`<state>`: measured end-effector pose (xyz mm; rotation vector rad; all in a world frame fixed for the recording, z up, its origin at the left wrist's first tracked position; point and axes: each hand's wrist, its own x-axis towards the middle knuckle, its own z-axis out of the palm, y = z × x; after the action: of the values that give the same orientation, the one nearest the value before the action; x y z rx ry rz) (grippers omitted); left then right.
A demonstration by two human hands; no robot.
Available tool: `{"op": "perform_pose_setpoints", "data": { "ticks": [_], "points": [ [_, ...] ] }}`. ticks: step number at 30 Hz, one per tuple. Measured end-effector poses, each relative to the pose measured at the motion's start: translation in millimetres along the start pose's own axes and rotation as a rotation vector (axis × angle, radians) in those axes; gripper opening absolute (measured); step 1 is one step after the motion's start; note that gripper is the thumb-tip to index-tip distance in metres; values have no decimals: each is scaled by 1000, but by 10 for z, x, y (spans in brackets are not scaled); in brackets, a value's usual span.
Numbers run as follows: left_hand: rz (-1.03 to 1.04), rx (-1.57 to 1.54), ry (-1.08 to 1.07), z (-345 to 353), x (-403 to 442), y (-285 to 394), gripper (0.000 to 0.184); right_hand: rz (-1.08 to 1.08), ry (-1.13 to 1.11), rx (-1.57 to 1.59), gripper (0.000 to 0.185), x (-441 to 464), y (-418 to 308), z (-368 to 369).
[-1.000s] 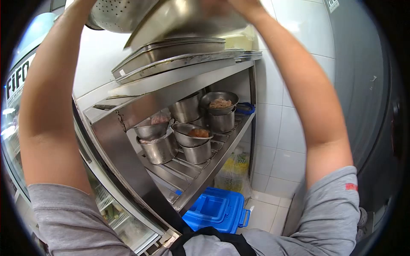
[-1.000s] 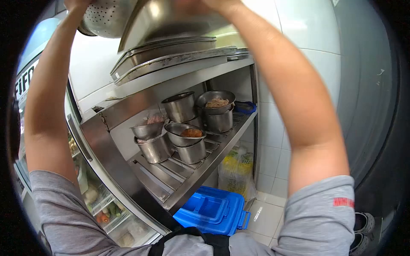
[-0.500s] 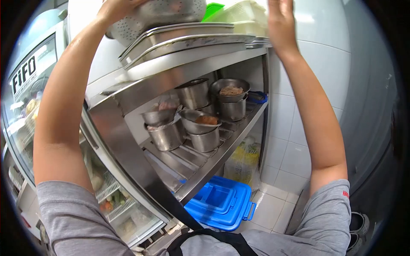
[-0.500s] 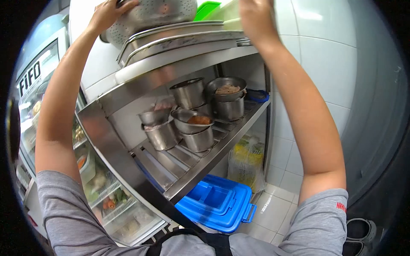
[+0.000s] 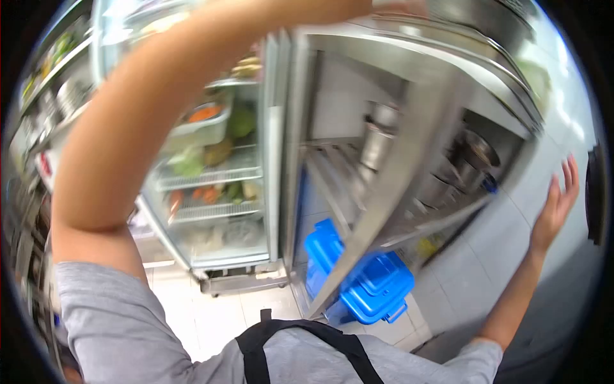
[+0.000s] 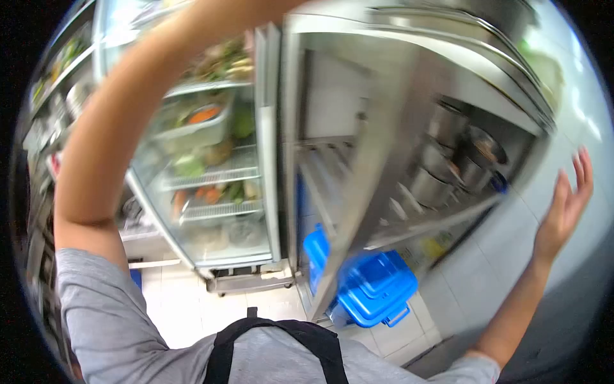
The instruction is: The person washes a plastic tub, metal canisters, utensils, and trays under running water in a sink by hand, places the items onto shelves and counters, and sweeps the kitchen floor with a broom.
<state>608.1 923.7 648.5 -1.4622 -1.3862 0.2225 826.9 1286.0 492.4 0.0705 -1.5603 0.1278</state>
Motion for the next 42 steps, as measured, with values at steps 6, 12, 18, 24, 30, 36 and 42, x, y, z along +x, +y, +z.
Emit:
{"op": "perform_pose_setpoints", "data": {
  "ticks": [6, 12, 18, 24, 30, 36, 42],
  "points": [
    [-432, -519, -336, 99, -3485, 2172, 21, 352, 49, 178, 41, -233, -614, 14],
    [-2434, -578, -707, -604, -6710, 6567, 40, 419, -33, 622, 34, -1156, -1413, 651],
    [-2550, -558, -1622, -2990, -6674, 7609, 33, 975, -1131, 1225, 10, -2740, -3507, 2612],
    [-2875, 231, -1119, -3281, -7662, 7234, 33, -118, -2003, 920, 24, -6055, -4046, 2792],
    [-2525, -46, -837, -2545, -7652, 5868, 42, -386, -2542, 675, 20, -6695, -4771, 3122],
    [-2915, 120, -1072, -2766, -8011, 6081, 33, -536, -2390, 1118, 21, -6150, -6973, 4699],
    [-3073, 45, -990, -3460, -7907, 6691, 29, -481, -1819, 1404, 33, -4939, -9180, 5619]
  ]
}}
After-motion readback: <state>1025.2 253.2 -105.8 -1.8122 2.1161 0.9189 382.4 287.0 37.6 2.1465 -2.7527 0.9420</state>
